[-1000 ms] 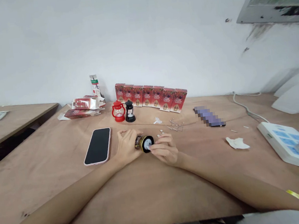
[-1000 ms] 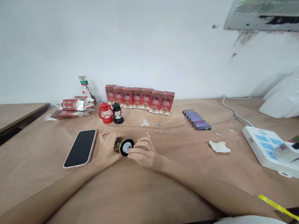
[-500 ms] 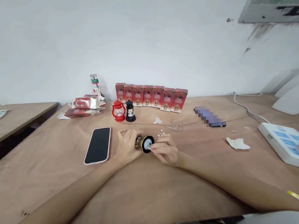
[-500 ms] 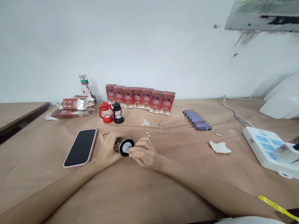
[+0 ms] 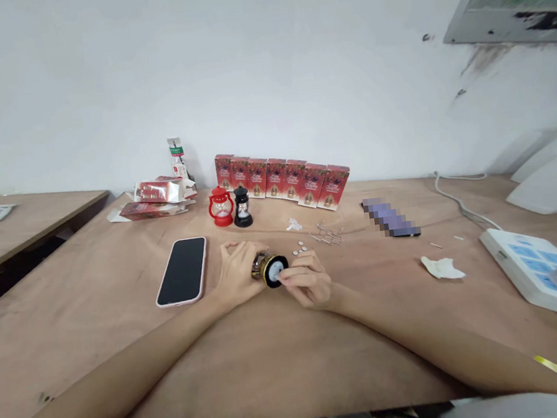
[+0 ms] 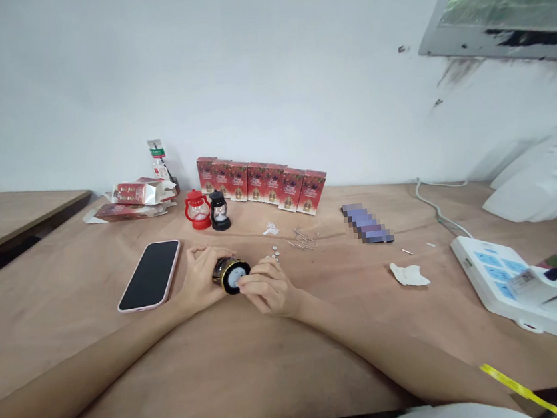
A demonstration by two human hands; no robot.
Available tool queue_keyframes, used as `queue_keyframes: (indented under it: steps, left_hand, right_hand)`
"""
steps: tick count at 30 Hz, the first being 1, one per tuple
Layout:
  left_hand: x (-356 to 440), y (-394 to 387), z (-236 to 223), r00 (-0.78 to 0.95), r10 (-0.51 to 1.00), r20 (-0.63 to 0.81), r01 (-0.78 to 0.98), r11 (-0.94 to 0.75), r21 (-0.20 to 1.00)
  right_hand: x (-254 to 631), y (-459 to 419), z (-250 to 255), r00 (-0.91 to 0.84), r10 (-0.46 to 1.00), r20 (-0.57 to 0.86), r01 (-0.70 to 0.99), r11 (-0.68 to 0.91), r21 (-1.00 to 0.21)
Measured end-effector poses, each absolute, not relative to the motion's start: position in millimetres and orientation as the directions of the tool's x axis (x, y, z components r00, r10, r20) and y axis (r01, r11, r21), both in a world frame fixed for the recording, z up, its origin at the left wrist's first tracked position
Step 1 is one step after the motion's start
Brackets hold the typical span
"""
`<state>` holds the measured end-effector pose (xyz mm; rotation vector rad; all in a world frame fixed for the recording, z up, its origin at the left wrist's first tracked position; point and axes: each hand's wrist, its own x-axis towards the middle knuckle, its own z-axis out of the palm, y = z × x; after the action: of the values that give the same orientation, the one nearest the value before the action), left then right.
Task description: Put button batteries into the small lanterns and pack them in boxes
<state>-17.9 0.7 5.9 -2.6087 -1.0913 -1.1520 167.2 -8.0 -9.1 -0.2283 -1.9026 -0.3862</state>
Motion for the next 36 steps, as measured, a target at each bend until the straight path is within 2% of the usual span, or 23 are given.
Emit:
queue_keyframes:
  steps: [15, 20, 36]
  left_hand:
    - [-20.1, 2.1, 3.0, 0.483, 0.535, 0.693, 0.606, -0.776, 0.176]
    - [-19.8, 2.0, 3.6, 0.476, 0.576, 0.664, 0.653, -0.738, 0.172]
    - [-19.8, 1.3, 2.4, 0.498, 0.540, 0.679, 0.660, -0.743, 0.107]
  right_hand:
    - [166.3, -8.6, -4.6, -0.375, -0.071, 0.924, 0.330, 0.922, 0.205]
    - [166.9, -8.1, -2.4, -0.376, -0.036, 0.926, 0.265, 0.953, 0.145]
    - [162.8, -6.1, -9.3, -0.264, 0.065, 0.962, 0.142, 0.989, -0.027]
